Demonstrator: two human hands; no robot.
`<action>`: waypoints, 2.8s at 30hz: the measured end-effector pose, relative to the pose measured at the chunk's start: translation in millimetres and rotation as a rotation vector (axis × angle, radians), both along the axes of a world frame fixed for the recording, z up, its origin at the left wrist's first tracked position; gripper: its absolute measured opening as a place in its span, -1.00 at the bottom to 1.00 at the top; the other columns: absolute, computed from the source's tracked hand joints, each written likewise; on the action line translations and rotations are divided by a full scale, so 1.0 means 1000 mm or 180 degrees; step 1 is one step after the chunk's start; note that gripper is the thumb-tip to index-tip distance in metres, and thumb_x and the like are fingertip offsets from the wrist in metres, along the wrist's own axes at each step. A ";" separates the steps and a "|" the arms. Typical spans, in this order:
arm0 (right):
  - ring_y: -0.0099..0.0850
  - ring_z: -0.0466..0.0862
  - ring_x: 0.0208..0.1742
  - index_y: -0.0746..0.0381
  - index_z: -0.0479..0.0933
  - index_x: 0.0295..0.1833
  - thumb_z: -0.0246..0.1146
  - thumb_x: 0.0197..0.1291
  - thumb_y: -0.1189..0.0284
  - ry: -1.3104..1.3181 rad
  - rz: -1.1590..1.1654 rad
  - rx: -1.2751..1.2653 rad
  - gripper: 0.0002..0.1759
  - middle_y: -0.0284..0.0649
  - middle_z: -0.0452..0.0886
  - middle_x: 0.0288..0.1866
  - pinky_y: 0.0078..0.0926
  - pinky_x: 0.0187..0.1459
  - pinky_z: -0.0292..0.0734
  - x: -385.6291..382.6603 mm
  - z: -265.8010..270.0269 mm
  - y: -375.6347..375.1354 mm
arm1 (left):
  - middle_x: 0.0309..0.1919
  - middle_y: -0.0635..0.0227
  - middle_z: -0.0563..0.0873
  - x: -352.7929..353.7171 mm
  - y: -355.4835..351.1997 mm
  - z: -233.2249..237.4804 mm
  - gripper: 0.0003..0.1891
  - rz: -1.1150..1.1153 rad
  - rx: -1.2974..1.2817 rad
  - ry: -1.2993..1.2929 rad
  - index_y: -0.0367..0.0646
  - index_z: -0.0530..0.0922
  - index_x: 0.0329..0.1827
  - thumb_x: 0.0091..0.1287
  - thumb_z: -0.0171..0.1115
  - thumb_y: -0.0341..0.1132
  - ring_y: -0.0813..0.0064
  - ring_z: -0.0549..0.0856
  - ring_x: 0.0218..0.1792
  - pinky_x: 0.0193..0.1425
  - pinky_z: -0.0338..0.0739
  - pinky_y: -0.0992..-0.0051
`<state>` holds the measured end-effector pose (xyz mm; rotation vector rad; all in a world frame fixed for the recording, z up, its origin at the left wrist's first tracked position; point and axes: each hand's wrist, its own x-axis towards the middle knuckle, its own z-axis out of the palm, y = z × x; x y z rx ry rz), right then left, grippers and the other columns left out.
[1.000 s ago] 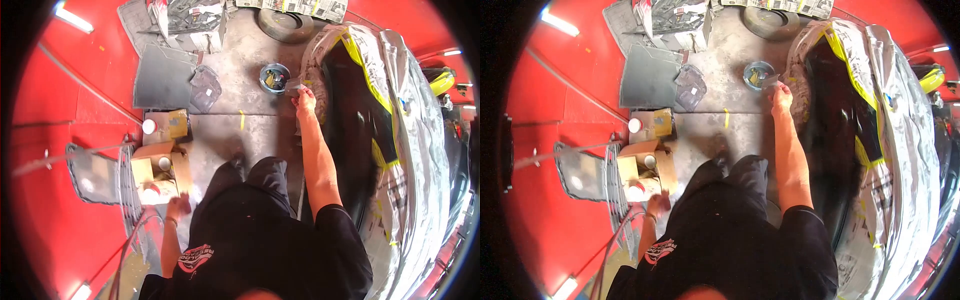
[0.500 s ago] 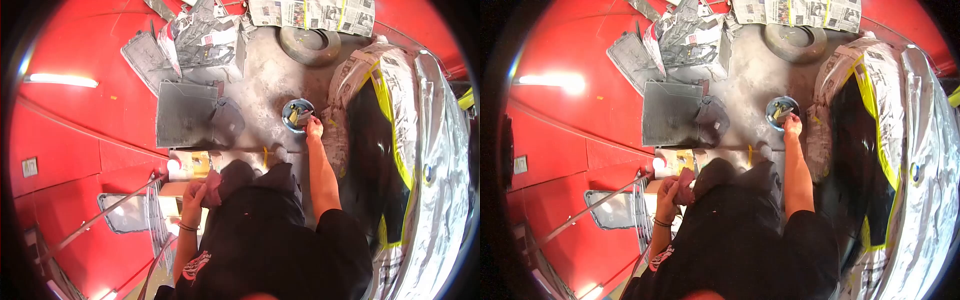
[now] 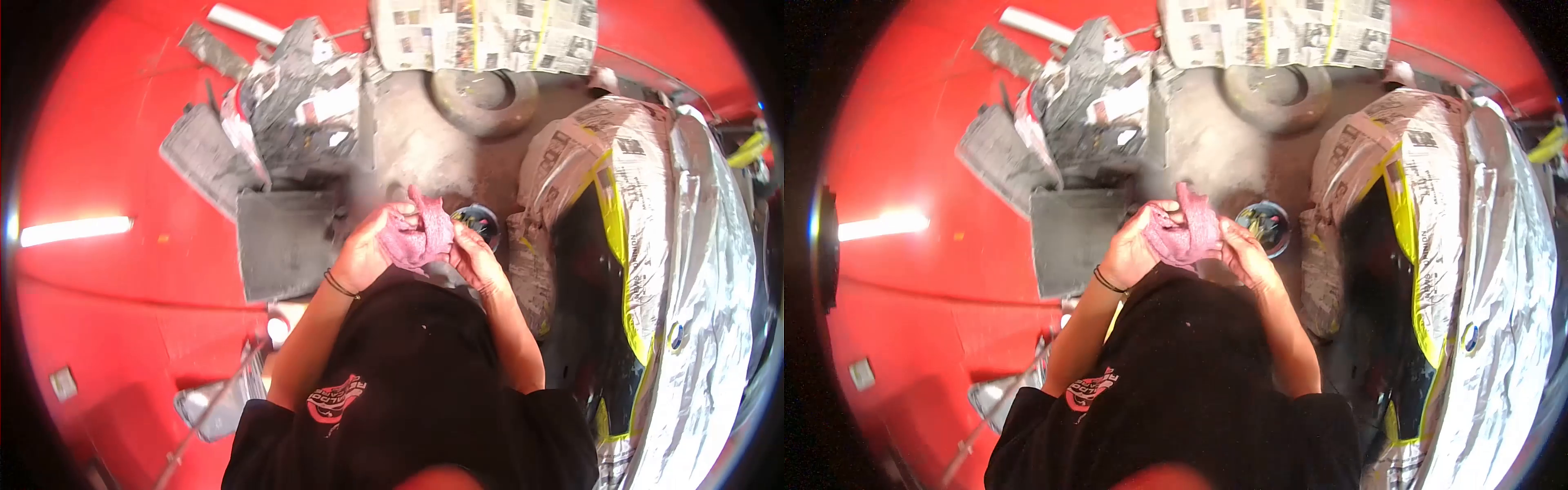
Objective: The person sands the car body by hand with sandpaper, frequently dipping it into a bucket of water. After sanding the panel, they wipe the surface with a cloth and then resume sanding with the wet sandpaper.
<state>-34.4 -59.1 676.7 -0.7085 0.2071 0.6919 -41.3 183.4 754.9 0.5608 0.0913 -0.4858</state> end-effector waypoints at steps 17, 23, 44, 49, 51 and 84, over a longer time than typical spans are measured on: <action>-0.58 0.62 -0.02 0.29 0.69 0.17 0.24 0.71 0.25 -0.0327 -0.3637 -0.3347 -0.69 -0.41 0.70 -0.11 -0.50 0.12 0.56 0.173 0.026 -0.010 | 0.48 0.07 0.62 0.347 -0.036 -0.066 -0.65 -0.2285 0.1096 -0.0172 -0.21 0.52 0.43 0.67 0.13 -0.33 0.10 0.61 0.51 0.58 0.54 0.04; -0.23 0.70 -0.02 0.28 0.64 0.08 0.24 0.64 0.38 -0.1414 -0.3778 -0.3721 -0.82 -0.11 0.67 -0.08 -0.20 0.09 0.62 0.202 0.047 -0.026 | 0.37 0.42 0.69 0.388 -0.120 -0.111 -0.53 -0.3371 0.2039 0.0198 0.04 0.58 0.42 0.59 0.16 0.05 0.45 0.59 0.49 0.38 0.48 0.04; 0.06 0.38 0.72 0.15 0.31 0.73 -0.03 0.68 -0.16 -0.2521 -0.8279 0.2507 -0.21 0.01 0.36 0.74 0.30 0.66 0.33 0.196 0.018 -0.090 | 0.44 0.08 0.69 0.303 -0.491 0.016 -0.63 -0.6096 -0.2132 -0.5828 -0.21 0.69 0.38 0.67 0.20 -0.23 0.05 0.52 0.61 0.76 0.16 0.05; -0.02 0.37 0.73 0.27 0.21 0.76 0.08 0.65 0.25 -0.2011 -0.9579 0.0225 -0.31 -0.03 0.37 0.73 0.16 0.73 0.26 0.162 0.010 -0.123 | 0.40 0.00 0.70 0.242 -0.614 -0.027 -0.64 -0.4721 -0.1596 -0.6224 -0.25 0.65 0.36 0.59 0.29 -0.32 -0.03 0.59 0.51 0.61 0.42 0.14; -0.09 0.39 0.72 0.29 0.13 0.80 0.12 0.61 0.41 -0.1569 -0.9942 -0.1080 -0.26 -0.06 0.37 0.71 0.07 0.72 0.27 0.135 0.015 -0.151 | 0.42 -0.02 0.67 0.205 -0.666 -0.049 -0.61 -0.3642 -0.1805 -0.6817 -0.26 0.61 0.37 0.57 0.30 -0.29 -0.11 0.57 0.51 0.59 0.45 0.11; 0.26 0.30 0.68 0.35 0.26 0.73 0.07 0.63 0.08 0.4898 -0.5610 -0.7789 -0.23 0.14 0.28 0.74 0.32 0.73 0.00 -0.167 -0.011 -0.438 | 0.80 -0.03 0.16 0.129 -0.737 -0.077 -0.26 -0.2428 -0.1512 -0.8782 -0.11 0.26 0.74 0.59 0.24 -0.04 -0.10 0.14 0.80 0.77 0.00 -0.28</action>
